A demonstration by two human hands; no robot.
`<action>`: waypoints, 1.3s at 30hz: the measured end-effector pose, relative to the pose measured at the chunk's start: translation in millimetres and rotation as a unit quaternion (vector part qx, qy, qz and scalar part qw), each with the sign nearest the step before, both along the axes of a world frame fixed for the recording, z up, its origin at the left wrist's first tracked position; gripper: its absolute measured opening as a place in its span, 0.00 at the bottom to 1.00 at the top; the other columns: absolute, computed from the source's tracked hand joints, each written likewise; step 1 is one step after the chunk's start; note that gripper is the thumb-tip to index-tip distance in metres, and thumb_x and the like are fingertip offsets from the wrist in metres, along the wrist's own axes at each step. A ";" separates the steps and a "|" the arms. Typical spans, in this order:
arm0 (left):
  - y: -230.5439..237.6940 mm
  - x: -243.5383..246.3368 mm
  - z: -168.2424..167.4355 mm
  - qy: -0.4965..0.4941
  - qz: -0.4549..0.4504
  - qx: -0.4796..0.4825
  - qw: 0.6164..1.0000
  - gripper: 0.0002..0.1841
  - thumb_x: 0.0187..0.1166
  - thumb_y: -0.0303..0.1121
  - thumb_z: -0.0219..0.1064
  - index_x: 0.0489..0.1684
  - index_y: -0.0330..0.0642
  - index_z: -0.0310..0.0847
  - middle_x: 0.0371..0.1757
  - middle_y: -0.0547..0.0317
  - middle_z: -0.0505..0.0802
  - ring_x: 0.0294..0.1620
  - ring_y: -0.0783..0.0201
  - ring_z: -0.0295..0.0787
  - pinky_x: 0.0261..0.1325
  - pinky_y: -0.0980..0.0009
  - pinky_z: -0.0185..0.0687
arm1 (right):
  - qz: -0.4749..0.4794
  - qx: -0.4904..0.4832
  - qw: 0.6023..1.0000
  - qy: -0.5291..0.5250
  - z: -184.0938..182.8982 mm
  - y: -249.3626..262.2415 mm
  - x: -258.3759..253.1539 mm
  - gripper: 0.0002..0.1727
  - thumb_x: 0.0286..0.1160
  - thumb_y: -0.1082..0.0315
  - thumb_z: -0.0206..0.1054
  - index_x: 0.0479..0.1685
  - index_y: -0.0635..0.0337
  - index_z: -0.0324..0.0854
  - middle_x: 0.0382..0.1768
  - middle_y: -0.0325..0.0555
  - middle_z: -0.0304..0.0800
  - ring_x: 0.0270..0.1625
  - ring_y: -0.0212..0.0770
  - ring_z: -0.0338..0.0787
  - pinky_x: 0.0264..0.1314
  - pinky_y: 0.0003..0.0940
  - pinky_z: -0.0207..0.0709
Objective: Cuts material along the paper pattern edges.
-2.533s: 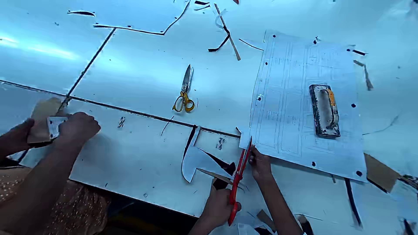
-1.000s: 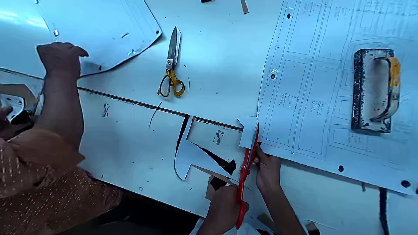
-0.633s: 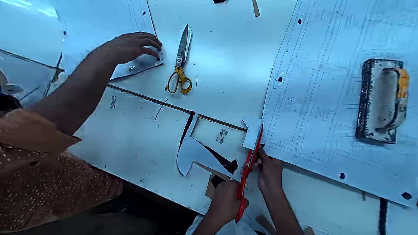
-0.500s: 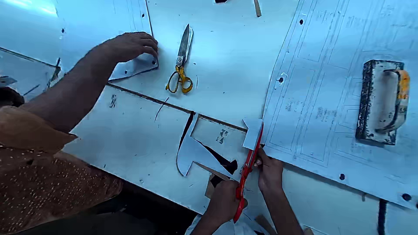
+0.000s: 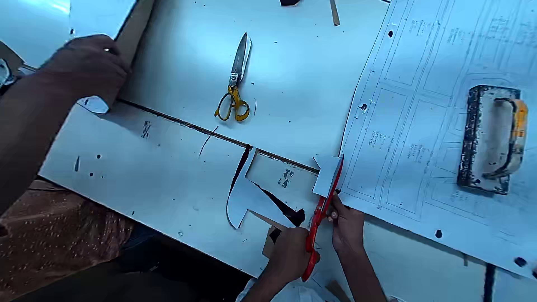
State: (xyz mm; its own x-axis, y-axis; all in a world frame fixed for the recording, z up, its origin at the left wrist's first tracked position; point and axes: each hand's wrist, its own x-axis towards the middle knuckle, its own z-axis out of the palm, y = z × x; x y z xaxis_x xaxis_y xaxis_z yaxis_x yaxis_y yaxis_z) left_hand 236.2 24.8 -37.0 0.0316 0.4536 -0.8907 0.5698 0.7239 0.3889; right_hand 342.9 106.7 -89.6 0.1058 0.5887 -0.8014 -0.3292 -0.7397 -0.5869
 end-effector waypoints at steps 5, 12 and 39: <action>0.2 0.7 -3.5 0.001 0.006 -0.007 1.000 0.15 0.74 0.37 0.72 0.49 0.34 0.89 0.47 0.45 0.94 0.54 0.49 0.90 0.62 0.48 0.81 | 0.007 0.000 1.000 -0.012 0.3 -0.4 -0.2 0.05 0.77 0.76 0.71 0.38 0.68 0.80 0.16 0.45 0.82 0.09 0.28 0.73 0.11 0.19 0.69; 14.0 -1.6 -0.2 -0.014 0.011 0.001 1.000 0.17 0.77 0.39 0.71 0.54 0.33 0.87 0.51 0.44 0.93 0.57 0.48 0.90 0.65 0.46 0.80 | 0.014 -0.010 1.000 -0.013 2.7 0.5 0.1 0.04 0.78 0.77 0.69 0.39 0.70 0.81 0.16 0.46 0.83 0.09 0.29 0.74 0.10 0.20 0.71; 18.9 -0.5 1.3 -0.018 0.028 -0.011 0.999 0.19 0.78 0.39 0.70 0.58 0.35 0.86 0.56 0.48 0.94 0.62 0.51 0.90 0.69 0.49 0.80 | -0.045 -0.012 0.999 0.018 3.9 -1.4 3.2 0.05 0.80 0.73 0.69 0.38 0.66 0.82 0.15 0.43 0.82 0.09 0.27 0.72 0.11 0.18 0.70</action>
State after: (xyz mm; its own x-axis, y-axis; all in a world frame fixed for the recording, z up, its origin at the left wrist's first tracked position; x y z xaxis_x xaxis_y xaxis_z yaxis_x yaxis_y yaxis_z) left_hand 235.6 43.7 -35.7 0.0387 0.4354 -0.8994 0.5149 0.7627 0.3914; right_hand 346.0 105.3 -85.7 0.1291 0.5586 -0.8194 -0.4149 -0.7201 -0.5562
